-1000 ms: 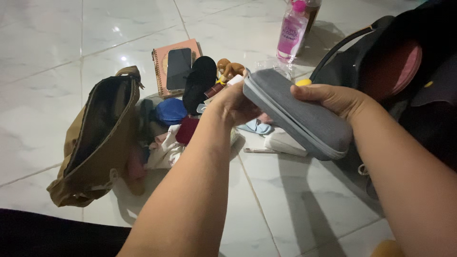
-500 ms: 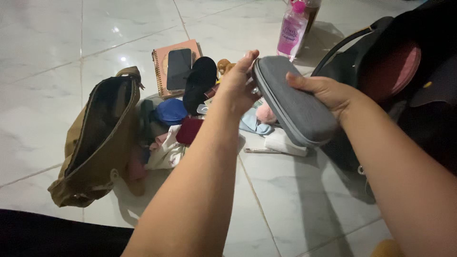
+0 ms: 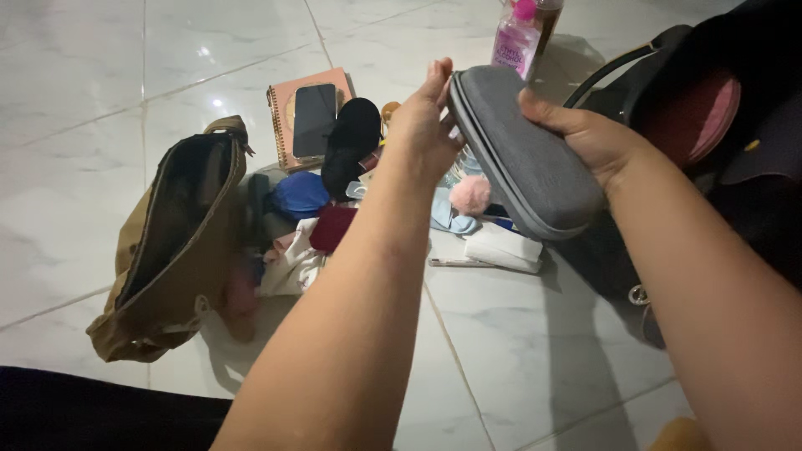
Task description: The person sits on the floor and packs a black bag with personal items. They open a pink pouch and place a red item inside, put a gray hard case into the bag, handle a smartphone, flip through a small notebook, and place the notebook and other pouches into the bag.
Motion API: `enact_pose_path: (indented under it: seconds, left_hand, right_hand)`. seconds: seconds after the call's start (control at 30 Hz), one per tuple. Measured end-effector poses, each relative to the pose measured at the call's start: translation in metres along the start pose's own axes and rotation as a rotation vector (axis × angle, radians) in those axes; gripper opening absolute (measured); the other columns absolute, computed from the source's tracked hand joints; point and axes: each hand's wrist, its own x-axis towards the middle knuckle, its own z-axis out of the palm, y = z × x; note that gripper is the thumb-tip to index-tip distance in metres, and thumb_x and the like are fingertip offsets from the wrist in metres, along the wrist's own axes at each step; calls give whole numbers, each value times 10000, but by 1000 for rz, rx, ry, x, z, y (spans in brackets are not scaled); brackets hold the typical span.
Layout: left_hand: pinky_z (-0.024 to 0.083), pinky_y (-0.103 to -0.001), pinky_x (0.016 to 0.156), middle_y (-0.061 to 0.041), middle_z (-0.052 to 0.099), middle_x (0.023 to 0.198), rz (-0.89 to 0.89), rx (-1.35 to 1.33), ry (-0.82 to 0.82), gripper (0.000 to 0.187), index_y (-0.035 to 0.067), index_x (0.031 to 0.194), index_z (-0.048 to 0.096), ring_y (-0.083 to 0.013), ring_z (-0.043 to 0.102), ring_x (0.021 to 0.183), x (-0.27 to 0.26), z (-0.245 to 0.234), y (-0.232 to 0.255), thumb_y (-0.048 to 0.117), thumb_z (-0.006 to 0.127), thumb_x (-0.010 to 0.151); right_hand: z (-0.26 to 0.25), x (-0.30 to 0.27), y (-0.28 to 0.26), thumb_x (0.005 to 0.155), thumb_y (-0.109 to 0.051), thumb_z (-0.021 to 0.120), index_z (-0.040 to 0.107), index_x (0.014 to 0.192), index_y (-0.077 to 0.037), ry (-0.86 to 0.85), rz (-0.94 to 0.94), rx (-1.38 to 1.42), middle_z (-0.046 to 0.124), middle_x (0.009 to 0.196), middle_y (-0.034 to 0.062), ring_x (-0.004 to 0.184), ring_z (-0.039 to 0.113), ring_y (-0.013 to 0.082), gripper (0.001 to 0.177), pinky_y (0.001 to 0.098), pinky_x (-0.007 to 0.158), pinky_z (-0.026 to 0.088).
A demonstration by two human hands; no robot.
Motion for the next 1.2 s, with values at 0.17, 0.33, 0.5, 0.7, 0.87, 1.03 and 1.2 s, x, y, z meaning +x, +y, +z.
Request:
enact_pose_path:
  seconds: [0.17, 0.33, 0.5, 0.7, 0.87, 1.03, 1.2]
  left_hand:
    - [421, -542, 976, 32, 596, 1239, 43, 61, 85, 412, 244, 1294, 611, -273, 522, 1155, -3, 5, -6, 497, 504, 987]
    - [453, -452, 879, -12, 672, 1047, -6, 205, 102, 368, 181, 1179, 718, -204, 584, 955, 4, -1, -2, 473, 608, 983]
    - [489, -437, 887, -11, 701, 1112, -82, 290, 69, 331, 162, 1136, 754, -187, 613, 1004, 4, -3, -9, 421, 645, 963]
    - [438, -394, 950, 41, 613, 1427, 17, 264, 45, 367, 217, 1186, 714, -213, 538, 1228, 6, 8, -9, 451, 631, 915]
    - [439, -435, 1009, -68, 583, 1472, 125, 384, -101, 511, 142, 1252, 709, -244, 506, 1295, 3, 29, -22, 530, 619, 931]
    - [416, -467, 999, -210, 592, 1404, 39, 224, -279, 549, 107, 1309, 663, -351, 519, 1207, -21, 47, -50, 552, 614, 991]
    - [492, -466, 955, -130, 556, 1415, 29, 158, -409, 552, 139, 1344, 590, -291, 510, 1285, -40, 59, -60, 553, 597, 978]
  right_hand:
    - [1, 1, 3, 948, -508, 700, 678, 1160, 84, 29, -73, -107, 742, 941, 198, 683, 732, 186, 629, 275, 563, 607]
    - [13, -6, -10, 858, -602, 675, 679, 1162, 40, -21, 54, -102, 748, 957, 181, 735, 766, 189, 710, 321, 597, 642]
    - [34, -8, -7, 822, -668, 646, 671, 1111, 2, -11, 167, -97, 737, 893, 155, 709, 757, 230, 730, 376, 613, 663]
    - [12, -1, -17, 876, -651, 652, 702, 1120, -37, 154, 61, -211, 731, 880, 91, 678, 709, 188, 663, 370, 580, 610]
    - [-19, 17, -17, 913, -621, 625, 713, 1138, -142, 296, -128, -43, 759, 980, 65, 865, 758, 196, 537, 439, 749, 638]
    - [-66, 17, -24, 882, -551, 685, 656, 1237, -205, 713, -259, 290, 790, 1153, 58, 1024, 806, 275, 496, 640, 904, 607]
    - [-104, 3, -19, 871, -608, 670, 509, 1396, -170, 924, -345, 478, 646, 1342, 103, 1187, 685, 339, 702, 634, 977, 555]
